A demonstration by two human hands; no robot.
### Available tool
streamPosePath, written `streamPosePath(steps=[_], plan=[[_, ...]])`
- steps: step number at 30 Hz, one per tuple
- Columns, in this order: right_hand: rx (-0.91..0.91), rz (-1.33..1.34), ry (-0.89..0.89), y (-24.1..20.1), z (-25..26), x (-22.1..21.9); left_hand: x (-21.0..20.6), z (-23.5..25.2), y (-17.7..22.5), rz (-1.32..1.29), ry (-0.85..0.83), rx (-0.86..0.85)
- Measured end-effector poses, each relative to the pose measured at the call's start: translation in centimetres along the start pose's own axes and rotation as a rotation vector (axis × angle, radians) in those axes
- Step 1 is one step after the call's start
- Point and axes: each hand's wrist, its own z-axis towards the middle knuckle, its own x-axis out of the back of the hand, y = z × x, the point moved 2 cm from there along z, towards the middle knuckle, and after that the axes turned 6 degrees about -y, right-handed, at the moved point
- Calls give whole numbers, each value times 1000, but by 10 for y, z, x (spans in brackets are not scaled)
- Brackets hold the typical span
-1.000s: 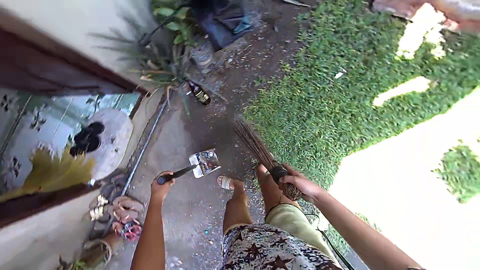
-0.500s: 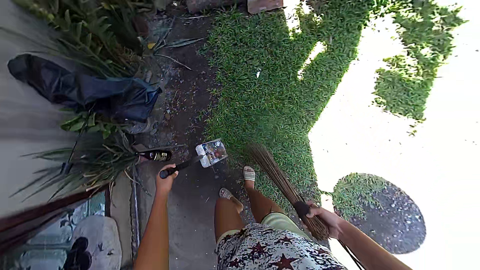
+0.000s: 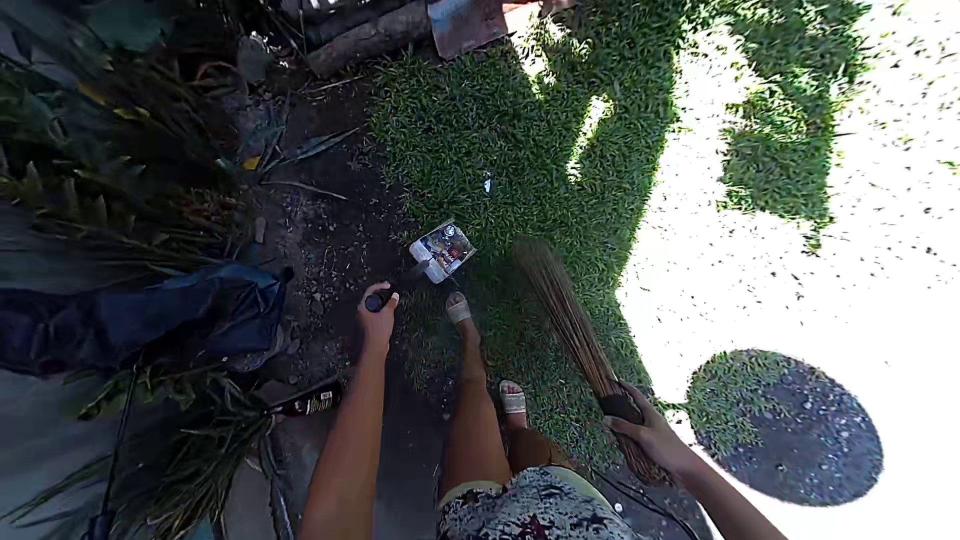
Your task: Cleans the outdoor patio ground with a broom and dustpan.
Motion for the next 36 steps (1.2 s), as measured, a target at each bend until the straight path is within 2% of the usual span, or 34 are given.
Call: streamPosePath(steps=[6, 9, 12, 14, 16, 17, 19, 23, 26, 28, 30, 33, 36], plan=[[174, -172, -5, -191, 115, 6, -29, 82, 45, 151, -70, 28], [103, -379, 22, -268, 188, 8, -44, 111, 60, 309, -130, -3], [48, -440, 66, -315, 261, 4, -62, 134, 78, 393, -192, -49], [17, -506, 53, -324, 302, 4, -69, 149, 89, 439, -230, -31], [6, -608, -67, -334, 302, 5, -72, 161, 98, 464, -260, -29], [2, -638, -137, -343, 287, 10, -73, 166, 101, 468, -270, -31], [-116, -625, -281, -373, 229, 28, -73, 173, 106, 461, -279, -35], [-103, -550, -397, -363, 141, 99, -81, 179, 114, 492, -316, -27], [-115, -465, -365, -342, 92, 116, -87, 177, 122, 539, -352, 5], [-99, -378, -294, -329, 81, 111, -90, 176, 122, 543, -364, 15], [-75, -279, -196, -318, 93, 94, -94, 174, 121, 536, -358, 10], [-56, -160, -84, -321, 151, 56, -102, 176, 125, 541, -355, -4], [-150, -194, -161, -320, 211, 16, -111, 175, 125, 564, -366, -13]])
